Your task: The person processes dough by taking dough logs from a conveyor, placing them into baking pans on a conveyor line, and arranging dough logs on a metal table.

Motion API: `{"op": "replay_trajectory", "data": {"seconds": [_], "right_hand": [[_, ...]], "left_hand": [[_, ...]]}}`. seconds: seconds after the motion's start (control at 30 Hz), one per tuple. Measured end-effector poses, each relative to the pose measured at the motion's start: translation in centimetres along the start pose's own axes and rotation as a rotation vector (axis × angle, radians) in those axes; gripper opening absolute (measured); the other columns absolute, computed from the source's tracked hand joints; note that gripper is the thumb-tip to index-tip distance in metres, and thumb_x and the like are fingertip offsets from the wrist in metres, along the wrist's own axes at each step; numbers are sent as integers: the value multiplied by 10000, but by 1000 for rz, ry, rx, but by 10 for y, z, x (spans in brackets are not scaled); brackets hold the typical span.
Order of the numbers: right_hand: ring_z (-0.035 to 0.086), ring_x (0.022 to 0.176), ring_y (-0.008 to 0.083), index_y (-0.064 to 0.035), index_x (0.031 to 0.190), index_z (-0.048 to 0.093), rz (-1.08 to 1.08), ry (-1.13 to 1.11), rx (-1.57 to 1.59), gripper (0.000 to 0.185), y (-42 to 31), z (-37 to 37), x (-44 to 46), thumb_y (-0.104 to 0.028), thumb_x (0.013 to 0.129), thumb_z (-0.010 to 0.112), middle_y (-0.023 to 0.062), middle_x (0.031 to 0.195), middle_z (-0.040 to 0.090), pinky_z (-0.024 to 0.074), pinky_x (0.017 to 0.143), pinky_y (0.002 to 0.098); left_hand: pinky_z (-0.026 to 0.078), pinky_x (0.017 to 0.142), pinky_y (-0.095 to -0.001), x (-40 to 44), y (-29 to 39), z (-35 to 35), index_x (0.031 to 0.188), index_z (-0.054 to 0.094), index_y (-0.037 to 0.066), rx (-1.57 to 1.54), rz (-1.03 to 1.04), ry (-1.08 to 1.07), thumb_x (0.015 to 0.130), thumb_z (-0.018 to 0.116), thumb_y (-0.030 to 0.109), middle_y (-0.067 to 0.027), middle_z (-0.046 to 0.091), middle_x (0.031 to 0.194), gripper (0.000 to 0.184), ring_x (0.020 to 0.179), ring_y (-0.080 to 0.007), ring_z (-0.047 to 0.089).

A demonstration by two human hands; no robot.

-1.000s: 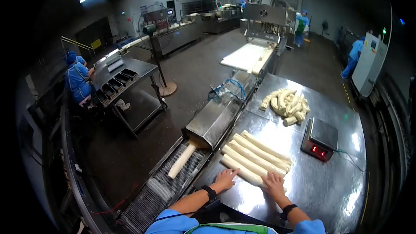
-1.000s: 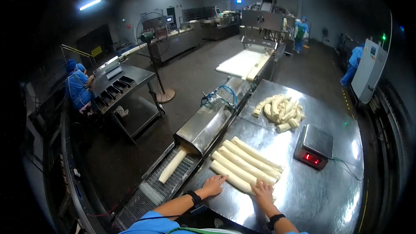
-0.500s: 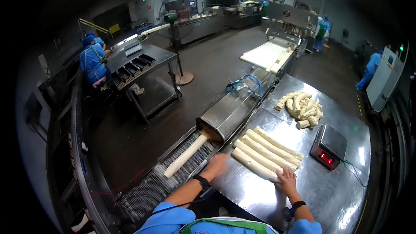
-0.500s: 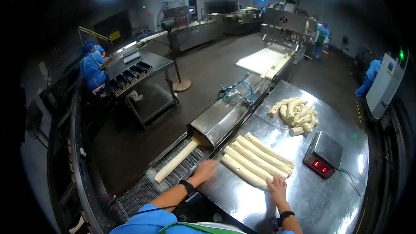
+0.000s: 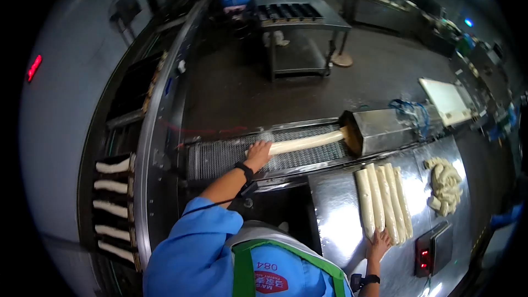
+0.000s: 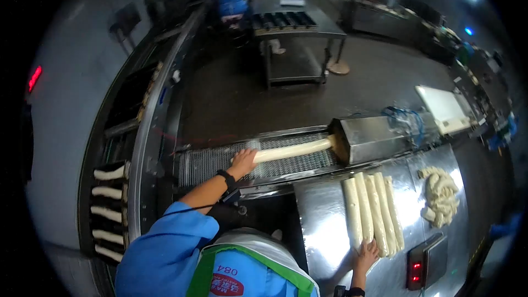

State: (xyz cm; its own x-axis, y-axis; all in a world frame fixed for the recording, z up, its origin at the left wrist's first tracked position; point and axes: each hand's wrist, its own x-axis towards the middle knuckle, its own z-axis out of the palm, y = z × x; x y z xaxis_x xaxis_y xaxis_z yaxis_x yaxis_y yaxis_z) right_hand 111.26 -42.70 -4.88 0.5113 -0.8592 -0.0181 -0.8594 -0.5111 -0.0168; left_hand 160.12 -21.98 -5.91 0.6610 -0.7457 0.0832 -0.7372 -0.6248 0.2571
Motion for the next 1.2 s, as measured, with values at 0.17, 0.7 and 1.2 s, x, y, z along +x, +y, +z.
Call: {"op": "replay_trajectory", "data": {"seconds": [0.17,0.7,1.2], "right_hand": [[343,1071,349,-160,1142,440,-17,-12,-50,619,-16,-1,6,-320,594,677,154,1194,365,305,831,491],[481,897,416,-28,1264,250,-203,-223,-275,821,7,53,33,-442,650,603,330,1024,433,404,759,445],[507,813,303,-11,1201,326,-241,-195,70,679,-192,-22,82,-382,680,554,220,940,500,411,693,356]], "left_hand": [[386,746,-414,-15,-32,-9,1000,461,79,22,-40,-36,634,628,186,-125,502,938,416,885,-298,485],[450,538,-264,-36,-107,-200,956,489,39,-2102,-269,357,687,588,271,-39,523,783,369,681,-117,520],[378,790,-336,-100,-462,-172,1101,374,-43,-1225,-949,1603,717,563,322,-182,493,990,563,902,-270,488]]}}
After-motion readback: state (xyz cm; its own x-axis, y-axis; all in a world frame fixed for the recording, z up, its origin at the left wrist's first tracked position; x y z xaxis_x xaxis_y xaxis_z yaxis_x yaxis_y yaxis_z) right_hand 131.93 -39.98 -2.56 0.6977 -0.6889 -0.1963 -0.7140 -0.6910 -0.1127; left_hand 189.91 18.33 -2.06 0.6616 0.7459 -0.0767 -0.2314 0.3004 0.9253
